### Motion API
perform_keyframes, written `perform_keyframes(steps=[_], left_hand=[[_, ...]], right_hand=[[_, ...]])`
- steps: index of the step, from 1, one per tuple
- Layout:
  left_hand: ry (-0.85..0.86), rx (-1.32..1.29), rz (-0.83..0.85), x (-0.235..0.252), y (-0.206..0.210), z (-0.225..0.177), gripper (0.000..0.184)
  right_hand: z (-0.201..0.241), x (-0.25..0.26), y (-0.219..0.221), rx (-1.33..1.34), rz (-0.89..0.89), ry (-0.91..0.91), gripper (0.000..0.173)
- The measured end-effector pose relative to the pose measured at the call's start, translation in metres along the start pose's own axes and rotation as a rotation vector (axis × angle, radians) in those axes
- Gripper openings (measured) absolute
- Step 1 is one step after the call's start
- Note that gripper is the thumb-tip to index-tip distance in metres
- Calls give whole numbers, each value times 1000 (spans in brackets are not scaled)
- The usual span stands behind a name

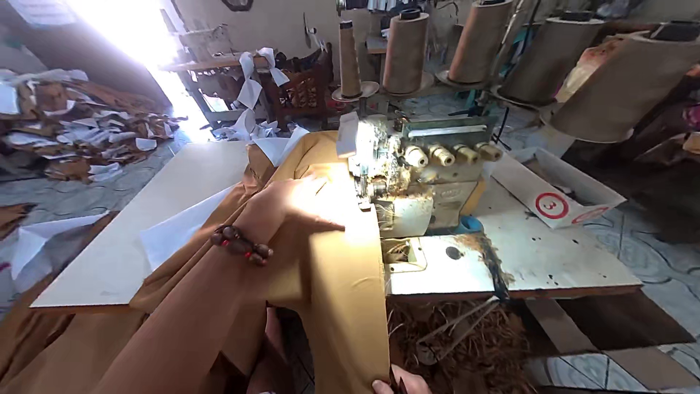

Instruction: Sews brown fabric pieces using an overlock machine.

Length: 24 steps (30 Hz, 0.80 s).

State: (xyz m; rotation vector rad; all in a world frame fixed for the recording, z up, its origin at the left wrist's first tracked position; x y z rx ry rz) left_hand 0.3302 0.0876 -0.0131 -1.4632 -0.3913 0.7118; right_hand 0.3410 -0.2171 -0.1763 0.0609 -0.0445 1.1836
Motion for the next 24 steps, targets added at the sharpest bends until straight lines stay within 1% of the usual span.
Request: perform_keyframes(steps=[1,2,3,5,7,10,12,15,17,18,19,21,22,24], left_hand=[[6,-5,15,15,5,6,126],[6,-1,36,28,8,12,130],[4,14,71,39,9,14,130],[-28,16,132,52,1,13,124],[-68,14,157,58,-6,12,116],[-100,19,139,58,-19,10,101],[-119,-30,85,55,-29,7,92],[-155,-109,-85,61,-38,11,84],[-167,-152,-226,59,-45,12,84],[-140,-182,-308,49,-53,5,83],[-86,-180,-401,34,-62,-6,74],[90,-126,-632,-8,-66,-33,39],[199,-89,-720,-37,-55,-49,24],[383,-60,-833,-92,-13,-79,17]], right_hand=[[2,9,-2,-24,-22,3,22],[5,18,-5,-48,-46,-4,21],[8,27,-7,-67,-60,-12,19],[15,46,-9,-84,-64,-28,18],[22,64,-11,-85,-72,-53,18],[33,87,-14,-86,-121,-94,19],[40,99,-16,-71,-144,-70,18],[45,113,-18,8,-177,18,22],[47,122,-18,63,-191,42,18],[49,125,-18,90,-199,41,16],[50,127,-18,108,-207,40,14],[50,125,-19,158,-228,42,12],[48,121,-19,192,-241,46,12],[35,104,-16,272,-249,79,10]])
Point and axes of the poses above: each hand's wrist, its own x-axis towards the middle knuckle, its own y-axis out of the palm, z = x × y, the point moved 10 cm from there along x, towards the middle knuckle, and after that the axes turned 10 degrees about x, right-handed, at the moved point
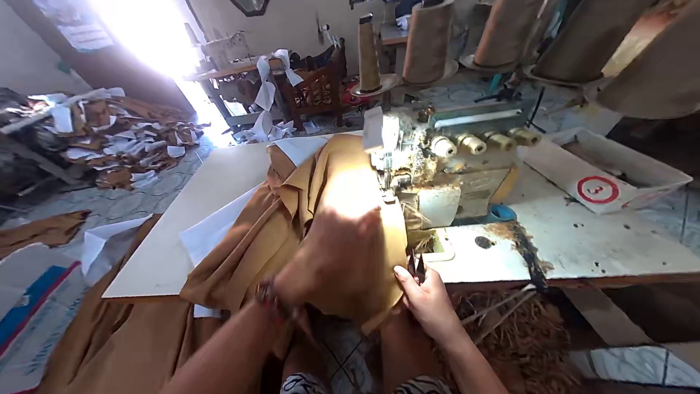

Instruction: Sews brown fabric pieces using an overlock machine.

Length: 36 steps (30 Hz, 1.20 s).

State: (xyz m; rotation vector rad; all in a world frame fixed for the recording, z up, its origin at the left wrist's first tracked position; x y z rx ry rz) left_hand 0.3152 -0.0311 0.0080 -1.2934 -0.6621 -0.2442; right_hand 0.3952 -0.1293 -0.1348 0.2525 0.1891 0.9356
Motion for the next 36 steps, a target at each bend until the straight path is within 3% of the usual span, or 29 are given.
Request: perform_keyframes(steps=[3,5,7,9,12,16,19,22,28,32,36], left_hand=[[91,-136,60,-82,10,-61,30],[94,-139,88,-115,21,-76,54],[54,-151,52,-127,25,-77,65],[33,-143,-6,-126,23,-76,54],[39,-236,-60,-119,14,-77,9],[-226,-682,-100,-125,-1,-53,17],[-380,-753,-187,-133,-18,-38,12],[-330,-726,-216,-136,-27,-40,13],[-100,-505,-134,-136,-15,-76,14],[-17,-348,-87,-137,1,-89,16],[36,-283,-77,-135,3,-97,18]], right_hand=[[-22,-26,-8,69,-22,14,7],[-32,-36,-12,71,-62,18,7],[-35,-41,-12,98,-79,48,8],[-32,-42,-9,130,-76,78,9],[-24,-46,-6,194,-64,76,13],[-20,-45,-6,345,-30,81,23],[-19,-40,-8,326,-24,34,13],[-27,-37,-12,228,-62,14,30],[-30,-67,-12,161,-46,56,14],[-23,-74,-28,85,-101,2,24],[-23,-78,-28,57,-20,2,24]])
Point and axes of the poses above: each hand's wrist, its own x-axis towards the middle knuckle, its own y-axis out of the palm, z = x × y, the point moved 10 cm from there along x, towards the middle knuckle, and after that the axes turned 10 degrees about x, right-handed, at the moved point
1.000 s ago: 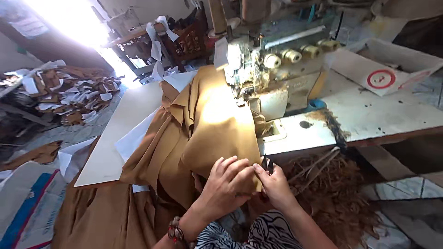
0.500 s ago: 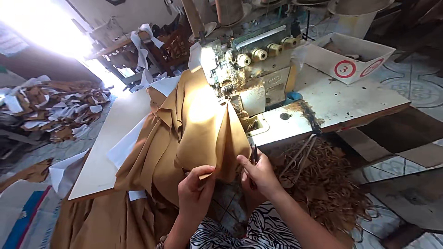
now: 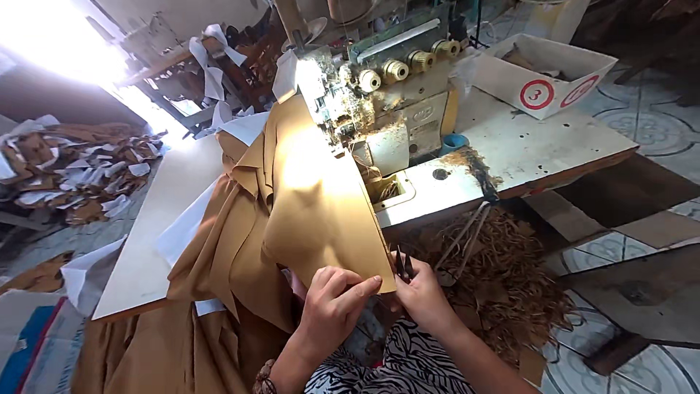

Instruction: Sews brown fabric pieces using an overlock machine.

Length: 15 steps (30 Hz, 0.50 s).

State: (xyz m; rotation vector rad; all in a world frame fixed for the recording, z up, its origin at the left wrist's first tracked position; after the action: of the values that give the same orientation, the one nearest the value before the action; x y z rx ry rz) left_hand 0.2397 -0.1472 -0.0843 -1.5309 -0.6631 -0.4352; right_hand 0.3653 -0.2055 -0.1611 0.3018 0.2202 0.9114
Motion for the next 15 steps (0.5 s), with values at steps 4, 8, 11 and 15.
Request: perform_keyframes(steps=[4,8,11,15], left_hand=[[88,71,16,4,-3,-6,18],[145,84,29,6,-6,-9,19],[194,105,37,10,-6,-15,20],[251,56,63,16,-5,-17,20]], right_hand=[[6,-6,-1,-44,26,-41,17],[9,-6,-1,-14,56,-23,19],[11,-6,-1,13,73,-54,20],[15,-7,-2,-59,71,-118,13]])
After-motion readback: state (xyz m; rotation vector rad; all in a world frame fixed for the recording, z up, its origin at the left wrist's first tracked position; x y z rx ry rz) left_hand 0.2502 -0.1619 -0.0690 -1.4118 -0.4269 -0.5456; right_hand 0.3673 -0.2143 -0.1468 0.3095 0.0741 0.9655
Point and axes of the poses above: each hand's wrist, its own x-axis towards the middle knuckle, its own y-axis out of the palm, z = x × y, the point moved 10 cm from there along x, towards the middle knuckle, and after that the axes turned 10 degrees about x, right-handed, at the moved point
